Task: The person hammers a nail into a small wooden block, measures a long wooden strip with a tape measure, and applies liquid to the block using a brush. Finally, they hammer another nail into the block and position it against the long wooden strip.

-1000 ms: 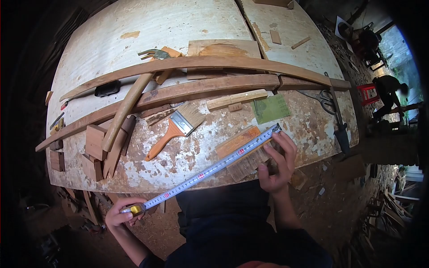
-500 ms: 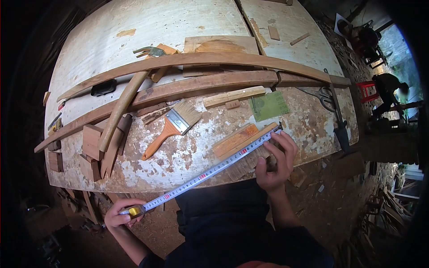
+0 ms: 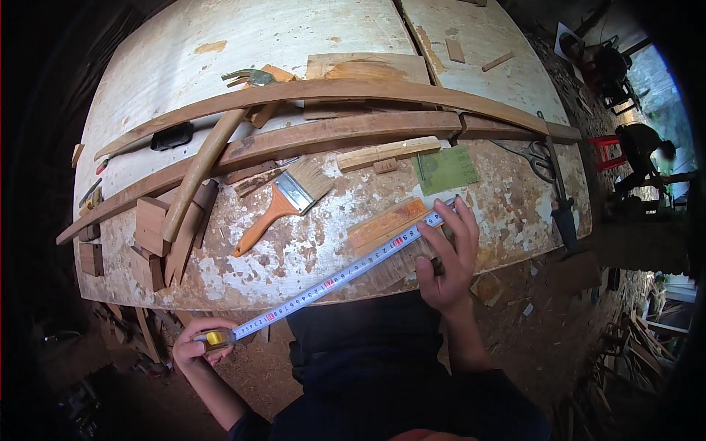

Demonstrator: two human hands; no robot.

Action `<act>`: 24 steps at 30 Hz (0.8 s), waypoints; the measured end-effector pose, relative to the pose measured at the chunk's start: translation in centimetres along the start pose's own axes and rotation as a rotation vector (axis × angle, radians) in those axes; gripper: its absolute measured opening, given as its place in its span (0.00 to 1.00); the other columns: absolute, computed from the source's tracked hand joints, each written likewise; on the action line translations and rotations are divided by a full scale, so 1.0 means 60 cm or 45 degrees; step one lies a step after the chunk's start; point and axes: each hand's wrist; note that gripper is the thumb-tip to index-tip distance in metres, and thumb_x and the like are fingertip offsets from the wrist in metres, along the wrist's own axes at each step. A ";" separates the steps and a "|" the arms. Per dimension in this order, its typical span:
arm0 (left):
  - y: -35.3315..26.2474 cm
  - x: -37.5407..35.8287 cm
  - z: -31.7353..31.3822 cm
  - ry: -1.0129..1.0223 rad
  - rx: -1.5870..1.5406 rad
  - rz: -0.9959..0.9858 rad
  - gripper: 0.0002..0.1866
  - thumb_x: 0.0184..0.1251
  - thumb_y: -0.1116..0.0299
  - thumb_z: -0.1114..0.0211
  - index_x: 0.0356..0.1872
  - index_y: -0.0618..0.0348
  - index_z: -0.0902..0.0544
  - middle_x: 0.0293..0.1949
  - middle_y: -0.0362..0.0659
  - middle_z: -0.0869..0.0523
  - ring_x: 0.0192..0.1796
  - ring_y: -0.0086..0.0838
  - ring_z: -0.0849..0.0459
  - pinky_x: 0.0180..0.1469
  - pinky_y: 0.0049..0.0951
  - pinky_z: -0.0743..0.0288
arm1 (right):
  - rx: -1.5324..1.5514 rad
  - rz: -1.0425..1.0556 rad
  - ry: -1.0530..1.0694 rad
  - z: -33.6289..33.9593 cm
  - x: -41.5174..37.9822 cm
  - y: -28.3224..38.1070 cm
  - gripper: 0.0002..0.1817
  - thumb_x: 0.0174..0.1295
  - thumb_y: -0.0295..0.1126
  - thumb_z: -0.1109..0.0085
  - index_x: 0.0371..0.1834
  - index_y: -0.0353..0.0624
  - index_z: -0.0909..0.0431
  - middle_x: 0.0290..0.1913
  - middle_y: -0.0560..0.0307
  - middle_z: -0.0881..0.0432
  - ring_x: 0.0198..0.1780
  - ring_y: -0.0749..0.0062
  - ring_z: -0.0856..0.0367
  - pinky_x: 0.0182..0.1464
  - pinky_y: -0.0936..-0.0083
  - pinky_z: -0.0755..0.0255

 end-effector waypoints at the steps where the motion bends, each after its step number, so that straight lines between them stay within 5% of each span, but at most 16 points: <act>1: -0.001 0.001 0.001 0.002 -0.003 -0.012 0.52 0.54 0.38 0.27 0.63 0.86 0.21 0.28 0.55 0.13 0.16 0.21 0.25 0.18 0.21 0.31 | 0.012 0.002 -0.001 -0.001 0.000 0.000 0.21 0.70 0.42 0.38 0.61 0.48 0.11 0.72 0.43 0.20 0.79 0.37 0.31 0.80 0.37 0.44; 4: -0.007 0.003 0.010 0.036 -0.001 -0.027 0.53 0.54 0.38 0.27 0.63 0.87 0.21 0.28 0.55 0.13 0.16 0.21 0.25 0.18 0.21 0.32 | -0.042 0.041 0.029 0.001 0.002 0.001 0.21 0.74 0.42 0.43 0.59 0.41 0.12 0.72 0.39 0.21 0.80 0.35 0.33 0.79 0.41 0.39; 10: -0.021 0.017 0.025 0.087 0.001 -0.150 0.51 0.56 0.40 0.27 0.61 0.89 0.21 0.25 0.55 0.15 0.15 0.21 0.26 0.16 0.22 0.34 | -0.045 0.028 -0.047 -0.007 -0.005 0.001 0.20 0.68 0.42 0.37 0.59 0.48 0.10 0.70 0.45 0.18 0.76 0.40 0.28 0.77 0.41 0.39; 24: -0.024 0.038 0.048 0.062 -0.126 -0.094 0.52 0.52 0.42 0.26 0.60 0.91 0.22 0.26 0.55 0.15 0.15 0.21 0.27 0.15 0.23 0.34 | -0.105 0.031 -0.094 -0.009 -0.002 0.009 0.18 0.71 0.41 0.39 0.55 0.43 0.09 0.67 0.42 0.16 0.74 0.40 0.27 0.74 0.46 0.32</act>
Point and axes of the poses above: each hand's wrist, its own x-axis towards the middle knuckle, its own z-axis out of the back of the hand, y = z × x
